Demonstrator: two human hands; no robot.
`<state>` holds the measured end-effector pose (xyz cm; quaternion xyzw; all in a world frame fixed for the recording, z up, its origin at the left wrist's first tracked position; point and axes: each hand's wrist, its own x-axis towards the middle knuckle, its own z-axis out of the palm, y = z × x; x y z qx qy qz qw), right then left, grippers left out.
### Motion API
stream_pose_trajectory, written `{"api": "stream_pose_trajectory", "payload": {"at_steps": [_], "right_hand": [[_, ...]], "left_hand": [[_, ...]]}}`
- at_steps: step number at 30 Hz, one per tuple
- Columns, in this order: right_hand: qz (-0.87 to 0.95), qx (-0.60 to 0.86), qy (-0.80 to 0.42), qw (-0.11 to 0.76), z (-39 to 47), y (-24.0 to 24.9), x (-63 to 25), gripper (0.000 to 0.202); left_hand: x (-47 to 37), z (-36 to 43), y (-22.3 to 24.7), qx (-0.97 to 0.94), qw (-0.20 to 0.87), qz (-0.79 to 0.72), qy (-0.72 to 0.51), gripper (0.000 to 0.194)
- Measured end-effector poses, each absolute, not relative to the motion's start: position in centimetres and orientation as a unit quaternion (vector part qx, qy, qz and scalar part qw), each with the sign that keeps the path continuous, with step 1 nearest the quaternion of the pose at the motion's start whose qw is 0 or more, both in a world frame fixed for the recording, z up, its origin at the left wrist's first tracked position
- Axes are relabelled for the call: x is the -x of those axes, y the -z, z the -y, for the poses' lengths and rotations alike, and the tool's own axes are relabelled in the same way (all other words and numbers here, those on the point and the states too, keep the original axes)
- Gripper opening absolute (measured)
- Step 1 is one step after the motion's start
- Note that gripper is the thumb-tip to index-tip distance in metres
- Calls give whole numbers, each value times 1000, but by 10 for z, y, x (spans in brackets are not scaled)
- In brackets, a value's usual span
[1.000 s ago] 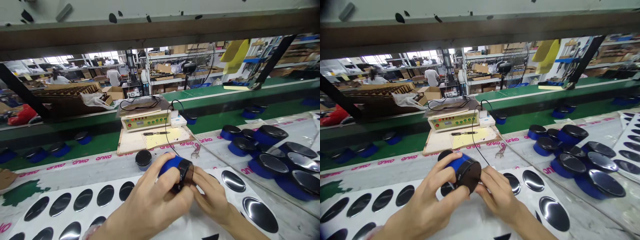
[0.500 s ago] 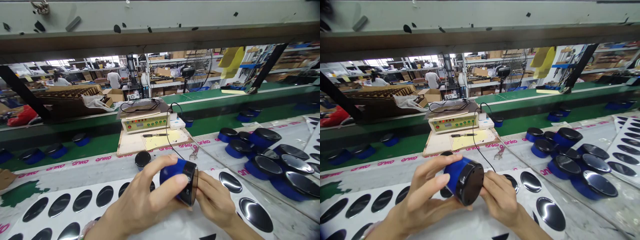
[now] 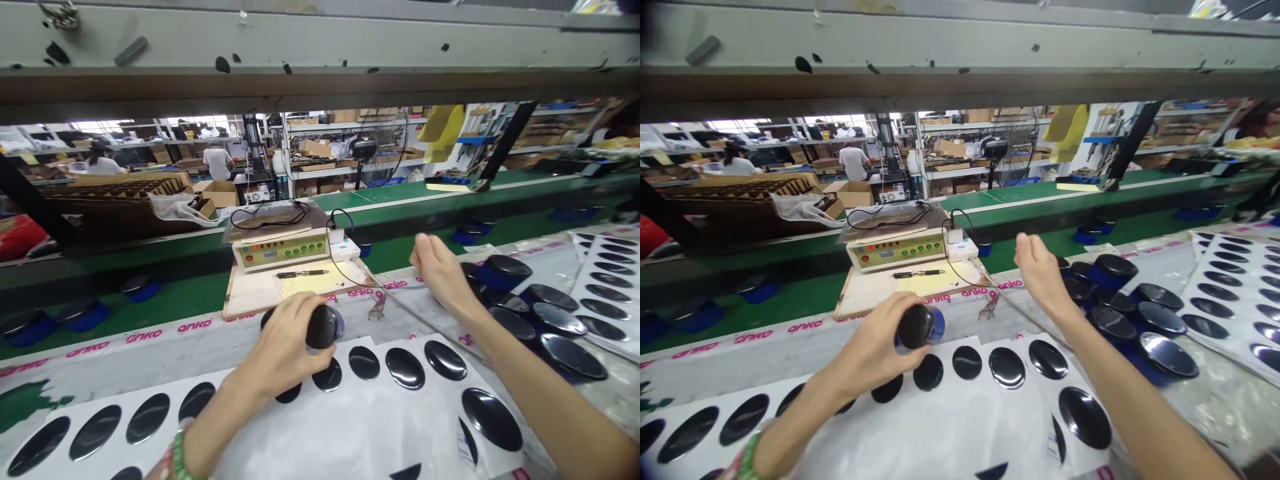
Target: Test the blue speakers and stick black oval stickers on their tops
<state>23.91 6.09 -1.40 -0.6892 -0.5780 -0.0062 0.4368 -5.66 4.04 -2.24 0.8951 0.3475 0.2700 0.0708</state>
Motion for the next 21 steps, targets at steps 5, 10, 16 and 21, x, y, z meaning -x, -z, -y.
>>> {"api": "stream_pose_trajectory", "payload": {"at_steps": [5,10,16,21], "right_hand": [[552,767,-67,320,-170,9,-253,30],[566,771,-105,273,-200,19,-231,31],[581,750,-65,307,-144,-28,-225,26],[760,526,-161,345,-34,-56,-161,39]], "left_hand": [[46,-54,59,-905,46,-355,-229,47],[51,-63,68,-892,26,-394,-221,53],[54,-50,37,-831,208,-398,-329,54],[50,-20,5,-625,583,-262,-448,62]]}}
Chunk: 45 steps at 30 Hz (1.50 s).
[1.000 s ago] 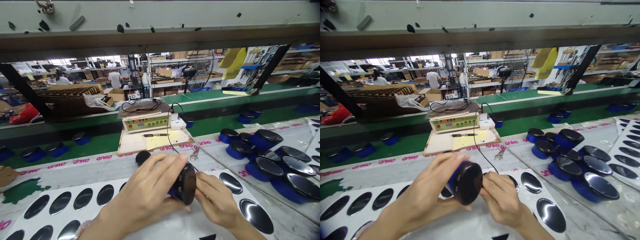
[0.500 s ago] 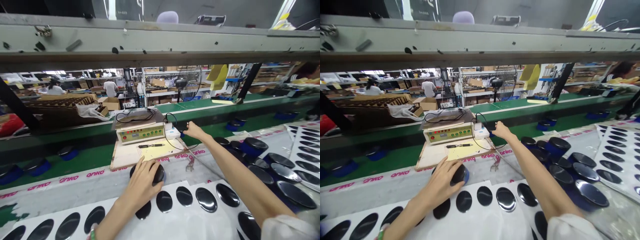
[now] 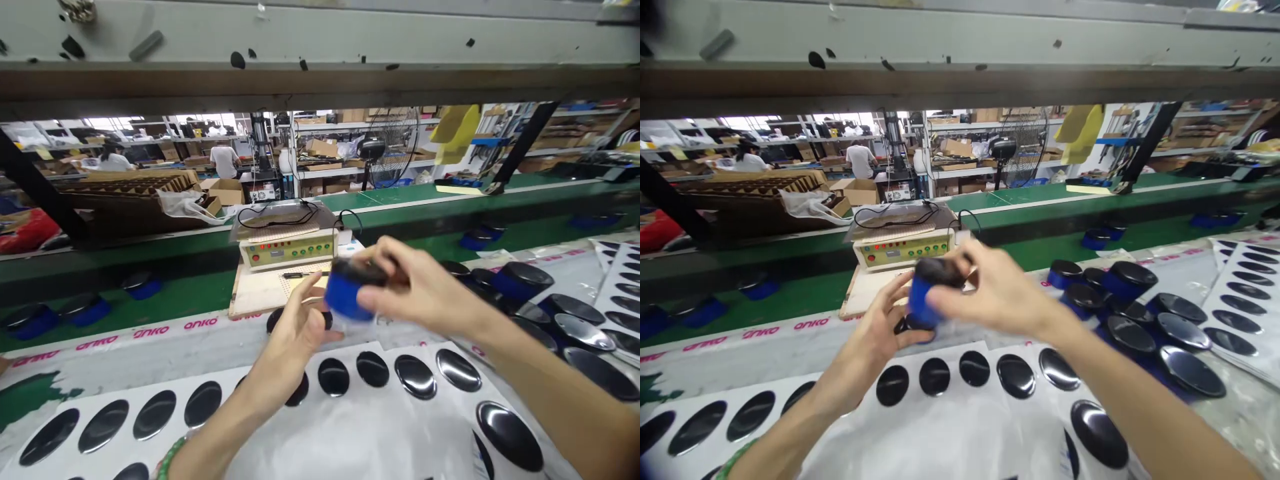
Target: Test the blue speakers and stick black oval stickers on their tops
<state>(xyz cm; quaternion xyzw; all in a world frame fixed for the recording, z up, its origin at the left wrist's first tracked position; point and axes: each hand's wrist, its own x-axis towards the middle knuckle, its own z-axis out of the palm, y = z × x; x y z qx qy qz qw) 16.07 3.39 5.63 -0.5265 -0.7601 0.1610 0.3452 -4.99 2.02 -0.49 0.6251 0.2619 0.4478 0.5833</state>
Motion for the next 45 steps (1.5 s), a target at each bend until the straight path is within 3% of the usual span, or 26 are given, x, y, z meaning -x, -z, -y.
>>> {"api": "stream_pose_trajectory", "payload": {"at_steps": [2,6,11,15,20,23,27,30,32,34,36,38,42,45], "right_hand": [[817,437,-166,338,0,-58,-135,36],[808,440,-4,392,23,-62,-121,16],[857,376,-55,348,23,-61,-125,24],[853,342,60,389,23,-51,-120,21],[852,350,112,372,24,-49,-123,22],[851,363,168,339,25,-50,-124,25],[843,368,221,325,24,-45,-122,27],[866,355,95,341,14,-36,-123,18],[869,351,2,350,3,-29,-124,16],[860,339,-39,380,-7,-23,-124,17],[850,308,-48,424,-15,-18,-123,16],[841,287,-49,456,-19,-13,-121,16],[831,282,-34,477,-21,-4,-117,17],[831,279,-32,480,-22,-1,-117,16]], "left_hand": [[50,-11,-3,-556,680,-218,-426,59],[57,-3,-15,-421,769,-200,-438,45],[64,-5,-26,-368,789,-190,-453,45],[66,-7,-26,-373,786,-196,-452,45],[68,-8,-22,-417,759,-226,-445,55],[70,-7,-21,-525,675,-229,-466,57],[73,-7,-24,-683,481,-265,-482,56],[73,-7,-26,-769,317,-295,-470,60],[73,-6,-26,-816,138,-334,-452,67],[73,-6,-26,-827,-53,-346,-440,68],[75,-6,-26,-823,-168,-302,-451,60],[77,-7,-26,-825,-189,-230,-480,51],[79,-9,-28,-841,-133,-183,-491,35],[79,-9,-30,-845,-121,-183,-488,35]]}}
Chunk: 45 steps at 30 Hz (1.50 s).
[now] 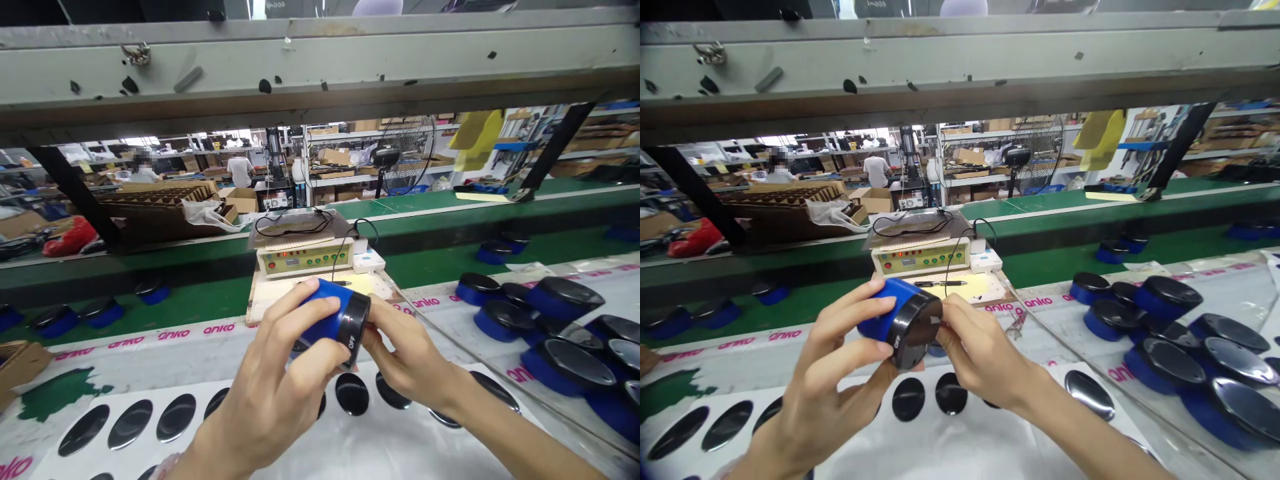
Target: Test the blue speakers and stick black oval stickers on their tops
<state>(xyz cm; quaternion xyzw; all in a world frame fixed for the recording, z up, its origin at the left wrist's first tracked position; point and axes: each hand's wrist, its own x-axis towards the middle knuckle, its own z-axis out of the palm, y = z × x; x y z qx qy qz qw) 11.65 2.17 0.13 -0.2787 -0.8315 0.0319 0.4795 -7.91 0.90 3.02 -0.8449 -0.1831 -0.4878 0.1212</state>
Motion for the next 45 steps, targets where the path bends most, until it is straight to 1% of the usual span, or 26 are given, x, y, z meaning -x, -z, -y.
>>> {"api": "stream_pose_trajectory", "payload": {"at_steps": [4,9,12,15,17,19,21,24,27,33,35,37,39,41,42,43,45], "right_hand": [[838,267,-36,474,-23,1,-117,15],[846,256,-36,467,-23,3,-115,15],[851,251,-33,460,-21,4,-113,14],[851,246,-29,463,-20,4,-112,16],[845,245,-29,474,-19,4,-111,18],[841,245,-26,481,-19,5,-111,19],[841,244,-19,483,-20,7,-112,19],[844,249,-16,475,-21,8,-113,18],[847,249,-21,468,-20,8,-113,17],[852,257,-7,455,-20,7,-113,6],[856,256,5,449,-19,5,-115,12],[860,246,24,446,-19,3,-118,21],[864,234,53,442,-18,0,-119,27],[871,228,93,426,-16,-4,-119,29],[877,225,116,409,-15,-6,-118,29],[882,224,142,390,-13,-8,-118,28],[885,227,198,354,-10,-12,-121,24]], "left_hand": [[80,-7,-33,849,92,205,478,37],[84,-3,-36,852,98,226,461,33],[85,-1,-38,852,100,244,453,24],[86,-1,-38,851,99,240,456,26],[86,-2,-39,852,70,227,467,26],[87,-3,-39,850,42,213,480,37],[88,-5,-40,851,47,204,482,48],[89,-6,-40,856,69,208,469,45],[89,-5,-40,854,65,221,466,41],[90,-5,-39,849,61,235,469,41],[91,-7,-38,849,41,228,475,43],[92,-10,-36,849,-6,214,483,55],[94,-13,-35,847,-50,204,489,77],[97,-16,-38,860,-54,216,459,93],[99,-17,-40,875,-43,227,426,94],[103,-18,-43,891,-32,237,387,90],[112,-20,-50,906,-9,264,332,75]]}}
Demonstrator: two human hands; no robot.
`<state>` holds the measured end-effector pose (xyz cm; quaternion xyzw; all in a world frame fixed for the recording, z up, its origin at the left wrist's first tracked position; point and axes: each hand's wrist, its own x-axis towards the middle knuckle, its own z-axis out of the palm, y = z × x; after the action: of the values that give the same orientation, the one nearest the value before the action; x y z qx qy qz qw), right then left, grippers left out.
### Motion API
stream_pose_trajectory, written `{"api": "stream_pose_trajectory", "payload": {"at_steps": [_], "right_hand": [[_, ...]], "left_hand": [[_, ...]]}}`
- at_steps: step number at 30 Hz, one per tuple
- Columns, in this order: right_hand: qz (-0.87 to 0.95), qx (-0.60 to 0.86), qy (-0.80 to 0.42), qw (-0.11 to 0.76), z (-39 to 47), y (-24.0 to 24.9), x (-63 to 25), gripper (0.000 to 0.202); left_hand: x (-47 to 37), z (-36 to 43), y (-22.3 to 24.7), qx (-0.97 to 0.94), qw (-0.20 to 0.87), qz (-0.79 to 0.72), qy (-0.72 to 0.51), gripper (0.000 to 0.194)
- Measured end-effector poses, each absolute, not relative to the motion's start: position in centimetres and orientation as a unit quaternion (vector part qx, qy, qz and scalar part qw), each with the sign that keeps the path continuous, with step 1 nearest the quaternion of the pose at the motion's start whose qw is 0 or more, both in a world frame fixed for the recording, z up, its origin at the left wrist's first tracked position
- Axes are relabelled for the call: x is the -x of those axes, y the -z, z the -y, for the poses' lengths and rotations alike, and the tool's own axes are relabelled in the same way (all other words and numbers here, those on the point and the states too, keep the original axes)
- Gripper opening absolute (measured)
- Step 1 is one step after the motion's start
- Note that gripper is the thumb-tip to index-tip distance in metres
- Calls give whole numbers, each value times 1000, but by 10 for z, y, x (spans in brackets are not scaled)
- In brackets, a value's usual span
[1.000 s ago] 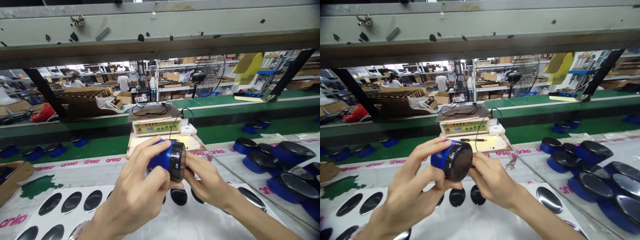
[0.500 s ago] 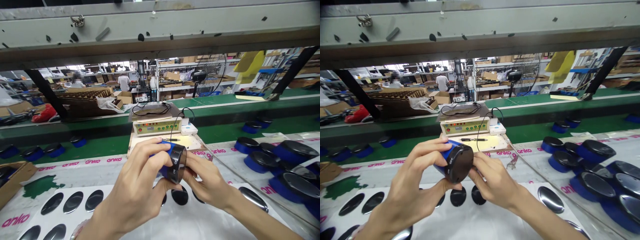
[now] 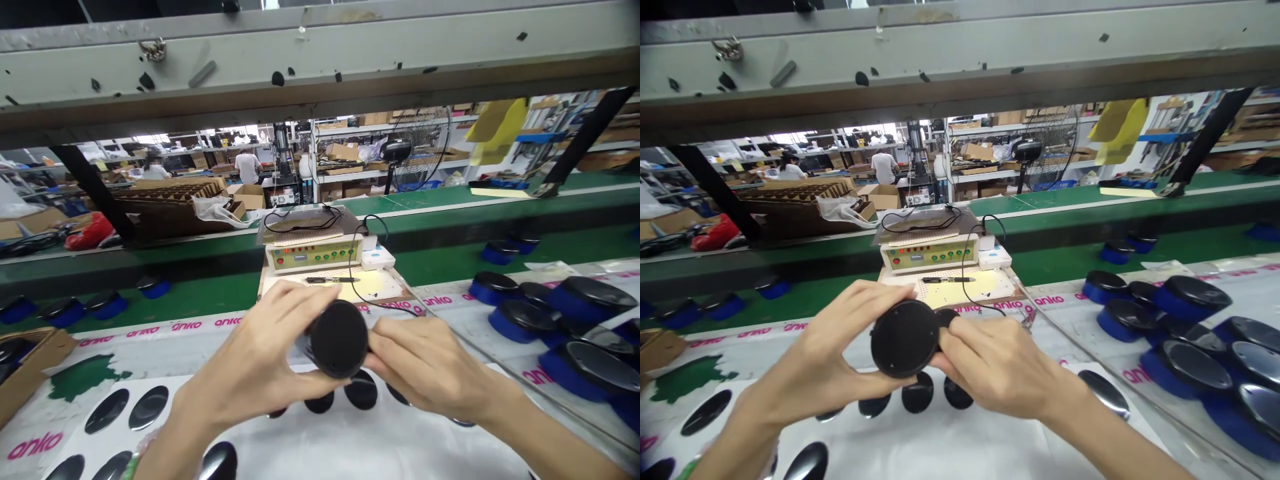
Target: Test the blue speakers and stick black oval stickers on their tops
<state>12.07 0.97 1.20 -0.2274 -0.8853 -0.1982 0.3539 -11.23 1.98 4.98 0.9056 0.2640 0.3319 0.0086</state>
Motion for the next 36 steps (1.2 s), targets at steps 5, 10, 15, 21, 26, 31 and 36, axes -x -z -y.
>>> {"api": "stream_pose_trajectory", "payload": {"at_steps": [5,10,15,21,26,31,36], "right_hand": [[865,273,250,338,-15,-14,-171,10],[766,459,219,393,-33,21,-234,20],[786,491,163,339,-31,65,-240,23],[840,491,70,219,-22,80,-225,13],[863,481,14,152,-12,98,-219,16],[843,509,-3,175,-17,100,-229,14],[730,574,45,367,-13,52,-240,27]], "left_hand": [[117,-28,-52,-802,18,-391,-452,57],[39,-38,-11,-889,149,-327,-283,62],[-10,-79,15,-906,143,-359,-171,60],[-94,-94,-4,-907,211,-313,-186,54],[-225,-87,25,-900,345,-222,-144,54],[-221,-99,21,-835,462,-213,-209,58],[-98,-75,-10,-721,572,-237,-310,60]]}}
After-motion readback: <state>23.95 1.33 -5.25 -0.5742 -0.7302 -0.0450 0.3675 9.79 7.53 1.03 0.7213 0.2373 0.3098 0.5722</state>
